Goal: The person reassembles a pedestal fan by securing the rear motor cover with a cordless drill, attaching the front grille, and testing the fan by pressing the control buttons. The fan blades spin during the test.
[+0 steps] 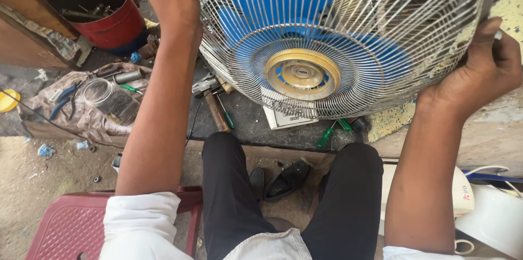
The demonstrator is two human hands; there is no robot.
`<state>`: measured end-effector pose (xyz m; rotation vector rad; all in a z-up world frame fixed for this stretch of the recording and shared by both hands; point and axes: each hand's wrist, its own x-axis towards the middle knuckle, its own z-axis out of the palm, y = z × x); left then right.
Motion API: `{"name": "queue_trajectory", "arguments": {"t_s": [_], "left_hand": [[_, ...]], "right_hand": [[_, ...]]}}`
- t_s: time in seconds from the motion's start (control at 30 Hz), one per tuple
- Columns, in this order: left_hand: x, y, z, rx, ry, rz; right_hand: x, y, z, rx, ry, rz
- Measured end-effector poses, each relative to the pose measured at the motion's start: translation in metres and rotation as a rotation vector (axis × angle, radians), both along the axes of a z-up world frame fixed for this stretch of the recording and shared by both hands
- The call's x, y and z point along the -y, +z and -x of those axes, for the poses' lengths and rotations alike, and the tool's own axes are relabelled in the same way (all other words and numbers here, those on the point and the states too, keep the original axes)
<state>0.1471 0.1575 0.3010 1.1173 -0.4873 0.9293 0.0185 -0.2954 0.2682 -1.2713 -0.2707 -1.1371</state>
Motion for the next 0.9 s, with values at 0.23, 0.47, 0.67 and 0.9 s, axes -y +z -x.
{"name": "queue_trajectory", "arguments": {"t_s": [0.23,0.47,0.67,0.9], "left_hand": [[0.001,-0.001,-0.003,-0.026,0.074,0.000],[0.002,-0.004,-0.021,0.030,0.072,0.007],[-0.004,-0.007,-0.029,0.070,0.013,-0.001],[-0.015,-0.010,-0.041,0.015,0.084,-0.050]], "right_hand": [[0.011,0.000,-0.016,-0.028,-0.037,0.084],[0.020,-0.006,-0.017,0.003,0.060,0.059],[0.017,0.001,-0.011,-0.015,0.038,0.066],[0.009,0.015,-0.004,-0.043,0.050,0.003]]}}
